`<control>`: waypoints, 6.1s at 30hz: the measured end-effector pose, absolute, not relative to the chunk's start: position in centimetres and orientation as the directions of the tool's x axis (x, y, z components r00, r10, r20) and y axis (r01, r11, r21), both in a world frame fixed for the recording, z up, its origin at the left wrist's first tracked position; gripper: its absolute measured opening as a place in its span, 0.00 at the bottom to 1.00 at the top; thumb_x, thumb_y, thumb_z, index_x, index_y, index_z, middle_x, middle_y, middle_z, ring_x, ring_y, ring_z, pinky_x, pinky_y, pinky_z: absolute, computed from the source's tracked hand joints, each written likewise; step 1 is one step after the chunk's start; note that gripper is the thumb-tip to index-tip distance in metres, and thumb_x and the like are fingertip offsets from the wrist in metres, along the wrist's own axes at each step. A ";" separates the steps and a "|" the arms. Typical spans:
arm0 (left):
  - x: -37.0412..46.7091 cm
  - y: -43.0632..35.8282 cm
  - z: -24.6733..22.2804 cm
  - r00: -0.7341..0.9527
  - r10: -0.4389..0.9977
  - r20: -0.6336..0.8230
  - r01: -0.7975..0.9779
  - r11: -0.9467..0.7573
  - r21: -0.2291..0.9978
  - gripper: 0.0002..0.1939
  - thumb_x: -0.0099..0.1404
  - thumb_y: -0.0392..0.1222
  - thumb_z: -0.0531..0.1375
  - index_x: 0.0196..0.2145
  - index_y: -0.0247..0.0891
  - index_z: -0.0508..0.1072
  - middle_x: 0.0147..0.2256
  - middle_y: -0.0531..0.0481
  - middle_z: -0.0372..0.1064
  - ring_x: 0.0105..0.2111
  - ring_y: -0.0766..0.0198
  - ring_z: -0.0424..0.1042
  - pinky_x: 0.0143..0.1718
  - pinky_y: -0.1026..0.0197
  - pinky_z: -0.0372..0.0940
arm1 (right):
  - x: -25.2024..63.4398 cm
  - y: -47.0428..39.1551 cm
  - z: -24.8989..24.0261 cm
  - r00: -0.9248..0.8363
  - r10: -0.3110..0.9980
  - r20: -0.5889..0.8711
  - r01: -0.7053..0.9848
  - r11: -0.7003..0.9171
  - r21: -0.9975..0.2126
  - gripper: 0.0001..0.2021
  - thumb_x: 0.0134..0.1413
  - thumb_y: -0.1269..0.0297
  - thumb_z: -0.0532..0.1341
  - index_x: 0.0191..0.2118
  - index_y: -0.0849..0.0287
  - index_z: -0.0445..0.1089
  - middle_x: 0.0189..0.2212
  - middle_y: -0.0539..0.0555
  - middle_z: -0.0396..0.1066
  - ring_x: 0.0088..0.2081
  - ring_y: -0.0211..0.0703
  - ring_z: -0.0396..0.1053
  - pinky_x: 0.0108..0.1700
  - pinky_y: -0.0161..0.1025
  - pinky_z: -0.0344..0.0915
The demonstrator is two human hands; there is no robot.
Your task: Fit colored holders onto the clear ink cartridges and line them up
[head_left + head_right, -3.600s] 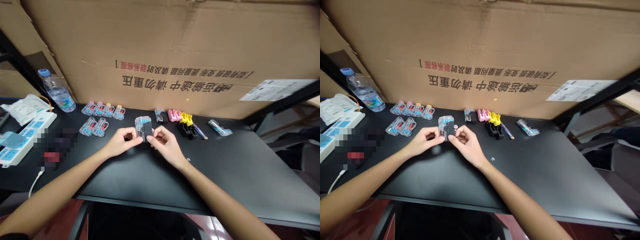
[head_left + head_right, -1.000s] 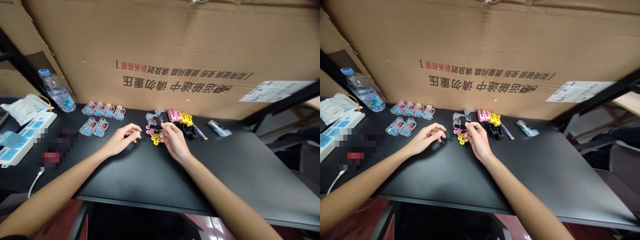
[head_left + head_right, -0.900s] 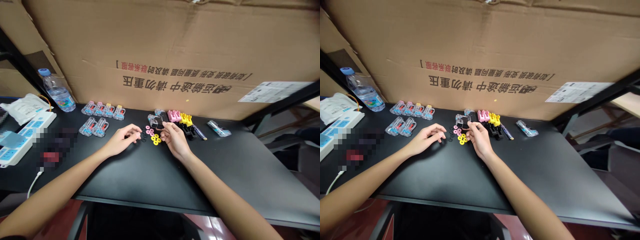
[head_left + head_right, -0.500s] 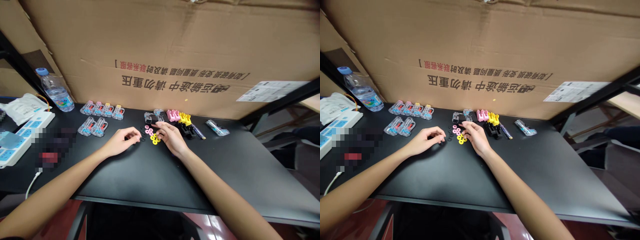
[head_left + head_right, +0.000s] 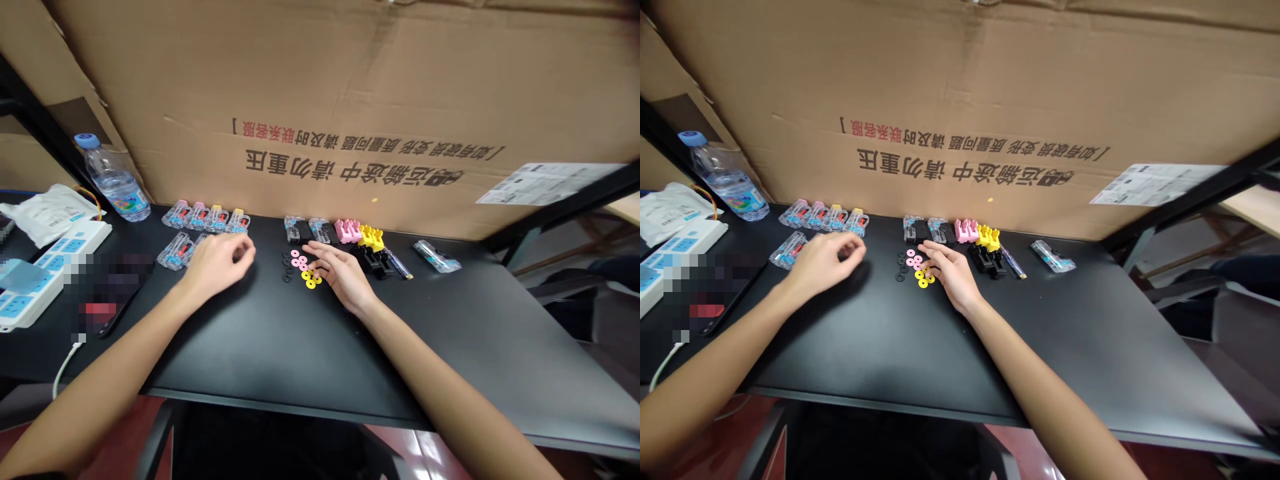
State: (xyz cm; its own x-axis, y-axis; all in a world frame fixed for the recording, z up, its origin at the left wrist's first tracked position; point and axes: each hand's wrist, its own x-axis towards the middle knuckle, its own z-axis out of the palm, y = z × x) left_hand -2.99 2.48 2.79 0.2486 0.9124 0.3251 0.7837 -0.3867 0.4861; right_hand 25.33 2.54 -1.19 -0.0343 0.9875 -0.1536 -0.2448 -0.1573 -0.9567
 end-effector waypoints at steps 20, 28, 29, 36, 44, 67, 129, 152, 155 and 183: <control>-3.2 3.3 1.9 0.393 0.897 0.203 0.634 -0.424 0.647 0.14 0.72 0.47 0.61 0.29 0.40 0.70 0.29 0.53 0.75 0.28 0.63 0.70 0.36 0.59 0.64 | 29.5 3.2 1.3 0.099 0.862 0.497 0.647 0.324 -0.691 0.15 0.64 0.57 0.63 0.49 0.58 0.83 0.42 0.60 0.81 0.37 0.49 0.76 0.42 0.48 0.72; -3.0 3.2 0.8 0.448 0.839 0.310 0.592 -0.538 0.600 0.12 0.73 0.43 0.61 0.31 0.40 0.71 0.30 0.54 0.73 0.29 0.65 0.69 0.35 0.60 0.63 | 35.5 4.4 0.9 0.021 0.933 0.358 0.985 0.042 -0.168 0.09 0.57 0.59 0.66 0.33 0.57 0.82 0.35 0.61 0.75 0.40 0.59 0.73 0.43 0.50 0.68; -3.0 3.3 0.8 0.448 0.835 0.318 0.591 -0.544 0.596 0.12 0.73 0.43 0.61 0.30 0.40 0.70 0.30 0.54 0.73 0.29 0.65 0.69 0.35 0.60 0.63 | 35.4 4.4 0.8 0.018 0.941 0.337 0.986 0.039 -0.162 0.09 0.57 0.60 0.66 0.32 0.57 0.82 0.35 0.61 0.75 0.40 0.58 0.73 0.42 0.49 0.67; -2.8 3.0 1.1 0.437 0.822 0.364 0.615 -0.569 0.546 0.11 0.75 0.43 0.60 0.33 0.41 0.70 0.32 0.53 0.72 0.33 0.62 0.72 0.40 0.57 0.65 | 32.0 3.7 1.9 0.112 0.915 0.388 0.809 0.143 -0.570 0.08 0.54 0.60 0.66 0.27 0.56 0.76 0.32 0.55 0.75 0.32 0.46 0.69 0.38 0.44 0.64; -1.3 1.2 1.0 0.537 0.755 0.377 0.553 -0.652 0.519 0.45 0.63 0.58 0.75 0.69 0.48 0.61 0.65 0.41 0.68 0.57 0.47 0.76 0.60 0.44 0.68 | 23.4 0.3 1.1 -0.123 0.985 0.121 0.216 0.146 -0.966 0.18 0.56 0.44 0.72 0.34 0.56 0.81 0.34 0.55 0.79 0.35 0.46 0.71 0.40 0.44 0.67; -2.3 2.7 0.2 0.512 0.785 0.350 0.640 -0.620 0.454 0.31 0.64 0.43 0.72 0.61 0.44 0.68 0.60 0.42 0.75 0.61 0.44 0.72 0.65 0.42 0.62 | 23.8 0.4 -1.1 -0.575 0.763 0.294 0.657 0.645 -0.389 0.10 0.73 0.63 0.64 0.51 0.53 0.84 0.46 0.60 0.79 0.49 0.56 0.75 0.50 0.52 0.68; -0.7 0.8 0.6 0.550 0.721 0.422 0.542 -0.693 0.476 0.35 0.62 0.57 0.75 0.61 0.43 0.70 0.55 0.44 0.79 0.56 0.46 0.75 0.66 0.41 0.58 | 24.3 0.5 -0.7 -0.288 0.941 0.179 0.115 0.219 -0.969 0.14 0.67 0.48 0.68 0.46 0.53 0.81 0.41 0.56 0.80 0.41 0.46 0.79 0.51 0.49 0.79; -0.6 0.9 0.5 0.495 0.721 0.485 0.502 -0.693 0.518 0.33 0.66 0.46 0.73 0.64 0.45 0.67 0.60 0.43 0.75 0.60 0.49 0.74 0.64 0.47 0.63 | 23.6 0.1 0.0 -0.387 0.922 0.027 0.181 0.105 -0.978 0.26 0.61 0.40 0.70 0.51 0.57 0.85 0.42 0.56 0.84 0.43 0.52 0.80 0.52 0.50 0.76; -0.6 1.0 0.5 0.471 0.733 0.490 0.521 -0.680 0.516 0.32 0.65 0.47 0.74 0.62 0.44 0.69 0.58 0.44 0.76 0.58 0.49 0.75 0.63 0.46 0.64 | 24.0 0.3 0.1 -0.279 0.956 0.086 0.227 0.152 -0.962 0.27 0.69 0.40 0.62 0.56 0.58 0.83 0.39 0.56 0.83 0.38 0.48 0.78 0.47 0.47 0.76; -0.9 1.3 0.0 0.441 0.846 0.299 0.577 -0.523 0.628 0.34 0.70 0.55 0.69 0.67 0.43 0.65 0.60 0.41 0.74 0.58 0.47 0.74 0.65 0.40 0.64 | 24.4 0.4 -1.3 -0.567 0.737 0.368 0.677 0.671 -0.303 0.09 0.73 0.66 0.62 0.50 0.57 0.80 0.40 0.58 0.83 0.40 0.53 0.70 0.45 0.49 0.67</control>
State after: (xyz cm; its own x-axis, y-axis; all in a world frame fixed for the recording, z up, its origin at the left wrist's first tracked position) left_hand -0.92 1.30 0.03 0.4409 0.8462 0.2992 0.5767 -0.5225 0.6280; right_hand 24.36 0.37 -1.26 -0.5668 0.7373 0.3678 0.6767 0.6712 -0.3027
